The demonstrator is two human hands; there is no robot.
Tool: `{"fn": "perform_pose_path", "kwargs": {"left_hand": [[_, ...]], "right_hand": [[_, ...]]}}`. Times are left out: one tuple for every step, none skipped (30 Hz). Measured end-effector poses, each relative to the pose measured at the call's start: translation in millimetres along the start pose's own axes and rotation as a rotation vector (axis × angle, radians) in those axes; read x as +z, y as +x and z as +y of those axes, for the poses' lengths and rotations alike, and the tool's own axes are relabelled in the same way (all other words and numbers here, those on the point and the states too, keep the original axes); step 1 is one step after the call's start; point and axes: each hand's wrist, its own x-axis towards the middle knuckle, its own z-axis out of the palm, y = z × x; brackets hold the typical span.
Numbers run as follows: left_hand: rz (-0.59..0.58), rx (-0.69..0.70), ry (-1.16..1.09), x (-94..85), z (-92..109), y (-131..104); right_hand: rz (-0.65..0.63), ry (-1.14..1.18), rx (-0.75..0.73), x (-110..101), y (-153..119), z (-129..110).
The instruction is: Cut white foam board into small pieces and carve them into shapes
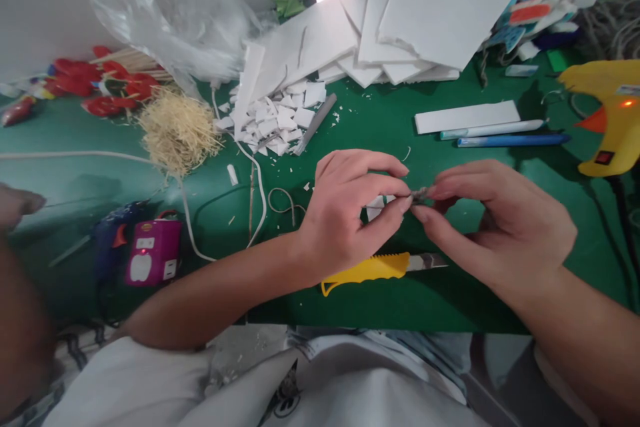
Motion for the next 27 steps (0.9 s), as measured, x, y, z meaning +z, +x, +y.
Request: {"fn": "perform_pose_path", "kwargs": {"left_hand": [[0.005, 0.005, -0.004, 0.3, 0.2, -0.2], [0.011, 0.012, -0.003, 0.7, 0.2, -0.4], [0.018, 0.023, 0.000, 1.2, 0.0, -0.6], [0.025, 0.035, 0.005, 1.7, -0.2, -0.9], [0.030, 0.047, 0.011, 2.2, -0.5, -1.0], [0.032, 0.061, 0.018, 2.5, -0.8, -1.1], [0.031, 0.071, 0.024, 2.6, -1.0, -1.1], [0.028, 0.075, 0.030, 2.6, -1.1, -1.1], [0.024, 0.076, 0.035, 2.5, -1.2, -0.9], [0.017, 0.072, 0.038, 2.2, -1.2, -0.7], [0.008, 0.065, 0.038, 1.9, -1.2, -0.5], [0.000, 0.053, 0.038, 1.6, -1.1, -0.3], [-0.006, 0.044, 0.034, 1.3, -1.0, -0.2], [-0.008, 0.037, 0.029, 1.2, -0.9, -0.2], [-0.008, 0.033, 0.022, 1.1, -0.9, -0.3], [-0.004, 0.032, 0.014, 1.1, -0.8, -0.4], [0.003, 0.036, 0.006, 1.2, -0.7, -0.6], [0.008, 0.041, -0.003, 1.3, -0.7, -0.8], [0.014, 0.045, -0.013, 1.4, -0.7, -1.0], [0.018, 0.046, -0.021, 1.4, -0.7, -1.0], [0.021, 0.049, -0.028, 1.4, -0.8, -1.1], [0.020, 0.049, -0.032, 1.5, -0.9, -1.0], [0.018, 0.050, -0.036, 1.5, -1.1, -1.0], [0.015, 0.052, -0.038, 1.7, -1.4, -0.9], [0.011, 0.053, -0.039, 1.9, -1.8, -0.9], [0.006, 0.052, -0.041, 2.3, -2.1, -0.9], [0.002, 0.047, -0.043, 2.8, -2.5, -1.0]], "right_hand": [[-0.015, -0.023, -0.004, -0.1, 0.3, -0.1], [-0.025, -0.041, -0.012, 0.0, 0.5, -0.4], [-0.024, -0.052, -0.025, 0.2, 0.8, -0.8], [-0.017, -0.056, -0.035, 0.6, 1.0, -1.2], [-0.007, -0.051, -0.045, 0.9, 1.2, -1.6], [0.007, -0.038, -0.053, 1.1, 1.4, -1.8], [0.021, -0.022, -0.052, 1.2, 1.5, -1.8], [0.035, -0.002, -0.046, 1.2, 1.6, -1.7], [0.044, 0.018, -0.033, 1.1, 1.7, -1.5], [0.048, 0.036, -0.021, 0.9, 1.8, -1.3], [0.048, 0.046, -0.011, 0.6, 1.8, -1.1], [0.035, 0.044, -0.002, 0.4, 1.8, -1.0], [0.019, 0.031, -0.001, 0.2, 1.8, -1.1], [0.006, 0.007, -0.003, 0.0, 1.8, -1.4], [-0.008, -0.024, -0.002, -0.2, 1.8, -1.7], [-0.014, -0.053, -0.007, -0.3, 1.9, -2.2], [-0.011, -0.074, -0.016, -0.5, 2.0, -2.7], [-0.009, -0.088, -0.023, -0.6, 2.1, -3.2], [-0.010, -0.094, -0.023, -0.8, 2.4, -3.7], [-0.012, -0.094, -0.019, -0.9, 2.6, -4.2], [-0.009, -0.089, -0.013, -1.1, 2.8, -4.6], [-0.001, -0.085, -0.005, -1.3, 3.0, -4.9], [0.001, -0.078, 0.006, -1.4, 3.2, -5.1], [0.008, -0.070, 0.011, -1.4, 3.4, -5.2], [0.017, -0.059, 0.010, -1.3, 3.6, -5.2], [0.019, -0.050, 0.007, -1.0, 3.8, -5.1], [0.015, -0.043, 0.010, -0.7, 4.1, -4.9]]}}
